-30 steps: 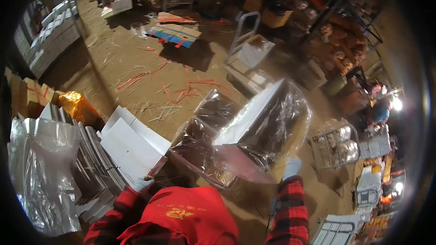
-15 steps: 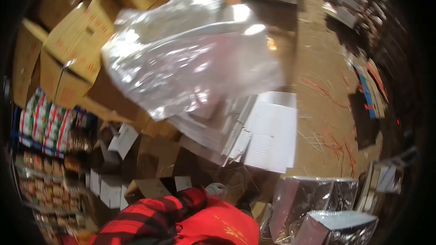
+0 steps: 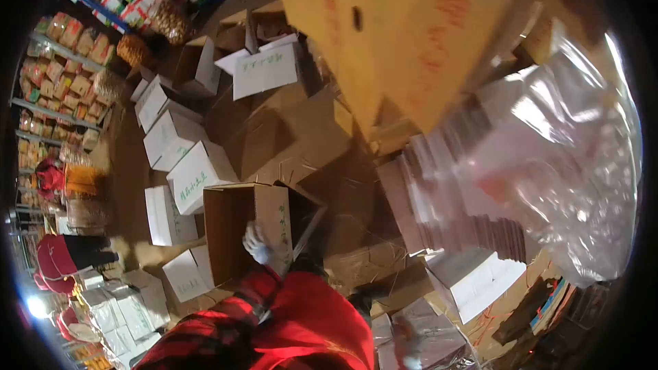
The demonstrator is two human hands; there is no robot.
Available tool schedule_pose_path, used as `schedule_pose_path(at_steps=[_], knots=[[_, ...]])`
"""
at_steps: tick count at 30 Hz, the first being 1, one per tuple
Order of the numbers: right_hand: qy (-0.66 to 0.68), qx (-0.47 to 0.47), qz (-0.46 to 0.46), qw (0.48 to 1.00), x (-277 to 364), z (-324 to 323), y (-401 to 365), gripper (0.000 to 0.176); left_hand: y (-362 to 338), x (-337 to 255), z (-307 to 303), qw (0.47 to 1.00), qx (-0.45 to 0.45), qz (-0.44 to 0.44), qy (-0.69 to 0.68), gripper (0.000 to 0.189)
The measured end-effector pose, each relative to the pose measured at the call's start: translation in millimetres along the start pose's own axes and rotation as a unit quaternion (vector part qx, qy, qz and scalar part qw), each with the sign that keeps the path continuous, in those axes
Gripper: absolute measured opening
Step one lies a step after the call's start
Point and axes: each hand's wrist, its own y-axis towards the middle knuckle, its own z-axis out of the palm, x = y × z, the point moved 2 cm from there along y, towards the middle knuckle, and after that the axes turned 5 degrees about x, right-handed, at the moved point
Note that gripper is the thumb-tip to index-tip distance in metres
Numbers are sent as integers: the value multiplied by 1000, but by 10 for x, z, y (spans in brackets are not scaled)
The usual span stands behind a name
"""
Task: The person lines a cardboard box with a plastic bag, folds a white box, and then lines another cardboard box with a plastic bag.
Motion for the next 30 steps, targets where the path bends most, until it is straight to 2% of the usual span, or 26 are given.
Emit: schedule_pose_path(at_steps=[1,2,3,4,6,7,8,9,10,11,12,14,15,16,17,20,22,23,24,25,26,27,28,29,30], knots=[[-41,44,7,998,304,323,58,30,311,137,-221,995,37,-68,65,72],[-65,93,7,994,565,555,67,30,343,469,58,973,205,-102,17,66],[-87,136,3,987,816,714,78,31,392,932,506,922,364,-128,-37,60],[-108,172,-2,979,999,797,81,31,392,1266,898,842,512,-143,-92,55],[-120,183,33,975,1055,860,77,33,252,1574,1219,902,385,-7,-196,39],[-74,179,22,981,943,932,100,36,249,1333,791,890,437,23,-128,36],[-29,169,3,985,879,973,145,40,364,1021,78,876,476,58,-61,33],[-4,196,0,981,984,1011,109,42,256,998,-140,773,423,462,95,30],[70,233,16,970,1168,1045,25,47,245,691,-611,732,470,470,151,27],[142,268,37,952,1353,1075,-62,52,47,703,-627,749,481,439,122,26],[260,313,69,911,1513,1073,-198,61,73,264,-1157,736,552,382,88,25],[336,392,147,844,1317,1088,-375,82,-253,-63,-1454,704,462,537,49,24],[409,350,270,798,1281,1077,-509,95,-389,-318,-1629,680,457,571,46,22],[457,339,261,780,777,1145,-529,99,-556,-628,-1809,656,452,603,46,19],[534,330,243,739,566,1092,-602,96,-773,-946,-1916,610,474,634,36,19],[653,159,227,705,79,525,-891,61,-1601,-1787,-2274,500,518,694,32,17],[652,36,188,734,156,-138,-1333,44,-2191,-2097,-2436,469,516,717,2,20],[636,-31,167,752,171,-474,-1594,38,-2354,-2224,-2606,460,493,734,-80,23],[637,-72,126,757,-96,-709,-1690,33,-2480,-2351,-2770,446,466,747,-162,26],[636,-113,83,759,-363,-944,-1790,29,-2525,-2633,-2976,403,448,771,-205,32],[652,-128,22,747,-794,-1106,-1669,28,-2440,-2900,-3261,462,314,785,-267,32],[648,-130,51,749,-1060,-1382,-1634,27,-2369,-3120,-3422,531,296,776,-167,40],[642,-130,79,751,-1236,-1713,-1591,25,-2333,-3078,-3235,613,177,727,-252,61],[620,-136,59,770,-1354,-2018,-1554,23,-2322,-3124,-2919,691,237,652,-201,78],[597,-141,40,789,-1445,-2316,-1513,22,-2248,-3284,-2802,747,181,620,-156,82]])
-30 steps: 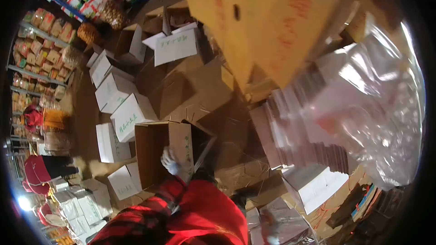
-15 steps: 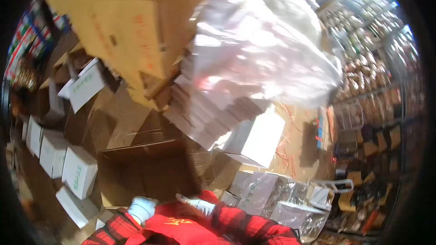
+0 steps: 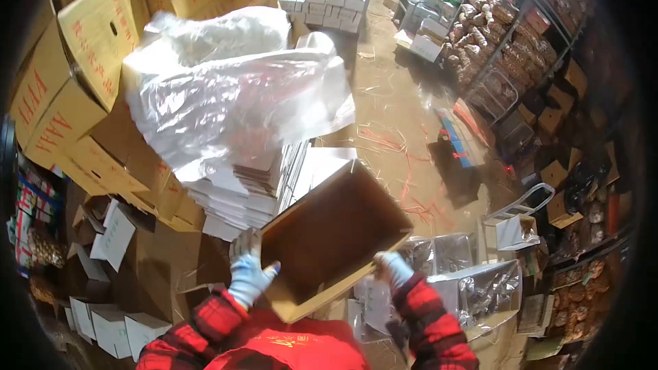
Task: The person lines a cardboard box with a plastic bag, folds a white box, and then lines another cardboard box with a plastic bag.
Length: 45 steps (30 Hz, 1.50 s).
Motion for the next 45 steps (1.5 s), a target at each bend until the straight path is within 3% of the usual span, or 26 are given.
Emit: schedule_pose_path(at_steps=[2,4,5,6,7,10,11,15,18,19,22,23,25,27,29,30,33,34,35,36,38,39,40,42,45], knots=[[-206,58,32,976,578,-274,263,18,238,295,511,996,52,-57,-45,80],[-202,2,10,979,979,17,340,19,437,317,654,936,279,-141,-162,66],[-204,-18,0,979,1137,163,390,20,576,359,900,952,274,-91,-97,58],[-256,-118,-21,959,1195,254,507,26,664,394,1136,961,270,-42,-31,51],[-325,-147,-54,933,1173,385,533,29,696,318,1198,974,224,8,-33,42],[-513,-235,-136,814,655,641,465,38,997,175,1242,985,158,-4,-70,35],[-489,-262,-126,822,390,523,617,37,1093,132,1116,982,176,-24,-63,32],[-469,-344,-94,808,289,413,956,36,1450,181,999,986,151,42,-57,31],[-456,-348,-59,817,283,420,949,38,1612,137,958,971,228,67,-36,31],[-458,-323,-8,828,232,292,1016,42,1609,151,1020,972,206,103,-39,32],[-459,-319,-19,829,251,234,911,54,1598,97,1057,965,241,87,-56,32],[-459,-326,-53,825,445,342,821,65,1635,116,1015,957,273,78,-53,40],[-419,-377,-279,777,1025,556,818,73,1724,170,945,935,338,99,-42,49],[-347,-240,-441,792,1884,886,840,68,1795,150,753,890,443,103,7,64],[-370,-155,-481,780,2647,1108,1002,76,1892,-13,489,874,471,110,45,62],[-304,-82,-478,820,2956,1221,1128,78,1918,-105,369,866,484,111,63,61],[-221,149,-397,878,3240,1316,1519,77,2070,-482,-35,923,323,195,-82,52],[-213,225,-358,881,3256,1302,1616,75,2179,-699,-314,924,282,226,-123,38],[-220,278,-316,880,3173,1241,1631,68,2236,-742,-336,926,257,178,-211,32],[-209,270,-314,886,3073,1260,1481,51,2279,-768,-344,918,229,127,-298,29],[-173,208,-317,909,2770,1139,1302,32,2405,-840,-402,892,68,151,-421,31],[-160,184,-304,921,2658,1123,1175,26,2453,-872,-418,854,80,111,-502,30],[-146,159,-292,932,2561,1102,1050,21,2505,-864,-376,856,98,97,-498,30],[-107,130,-302,938,2408,1109,914,17,2613,-1016,-393,913,-56,244,-322,32],[-55,166,-307,936,2263,1151,809,21,2611,-1552,-796,909,-165,357,-139,36]])
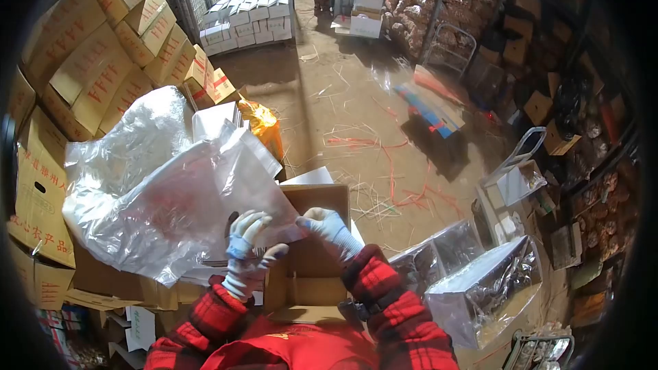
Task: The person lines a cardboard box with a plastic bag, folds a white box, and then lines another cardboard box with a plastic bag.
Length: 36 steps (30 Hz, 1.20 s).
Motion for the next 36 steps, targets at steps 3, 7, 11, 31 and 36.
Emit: schedule_pose_path(at_steps=[3,7,11,31,36], knots=[[18,0,-18,1000,93,168,-138,23,54,-15,230,997,-9,-50,-51,31],[110,-14,-68,992,129,274,-218,22,-38,321,364,995,40,-63,-73,12],[190,9,-97,977,63,288,-214,23,-62,261,197,944,10,-199,-263,14],[124,61,-70,988,366,820,-338,25,-182,111,-185,815,51,-325,-477,16],[125,97,-98,982,402,849,-321,29,-201,256,-206,846,-15,-292,-445,18]])
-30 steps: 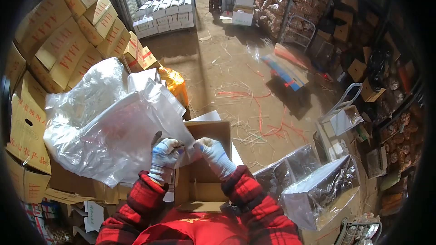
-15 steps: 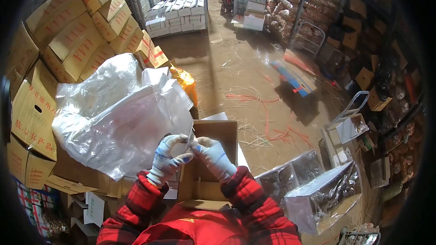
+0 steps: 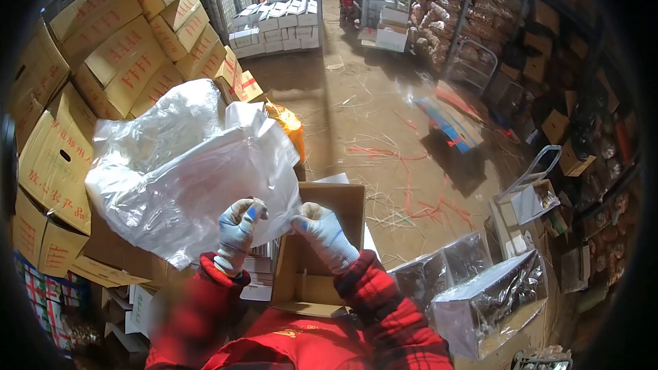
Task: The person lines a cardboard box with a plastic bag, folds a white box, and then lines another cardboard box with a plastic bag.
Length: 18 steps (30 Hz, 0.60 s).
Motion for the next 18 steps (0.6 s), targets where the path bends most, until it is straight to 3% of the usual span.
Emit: schedule_pose_path(at_steps=[1,4,7,14,17,18], knots=[[7,3,0,1000,-30,-3,16,30,-1,-42,-8,1000,-4,0,4,18],[-13,28,2,1000,-68,25,40,27,-38,-177,153,969,93,153,173,15],[-27,-12,16,999,-29,125,47,26,-46,-51,62,994,84,-44,-49,14],[14,-82,10,997,54,200,23,22,-51,-78,57,998,24,-54,-29,15],[-59,-118,-32,991,163,379,1,17,-24,-63,75,998,12,29,57,13],[-70,-121,-37,989,132,374,24,16,-10,-100,66,981,13,105,163,13]])
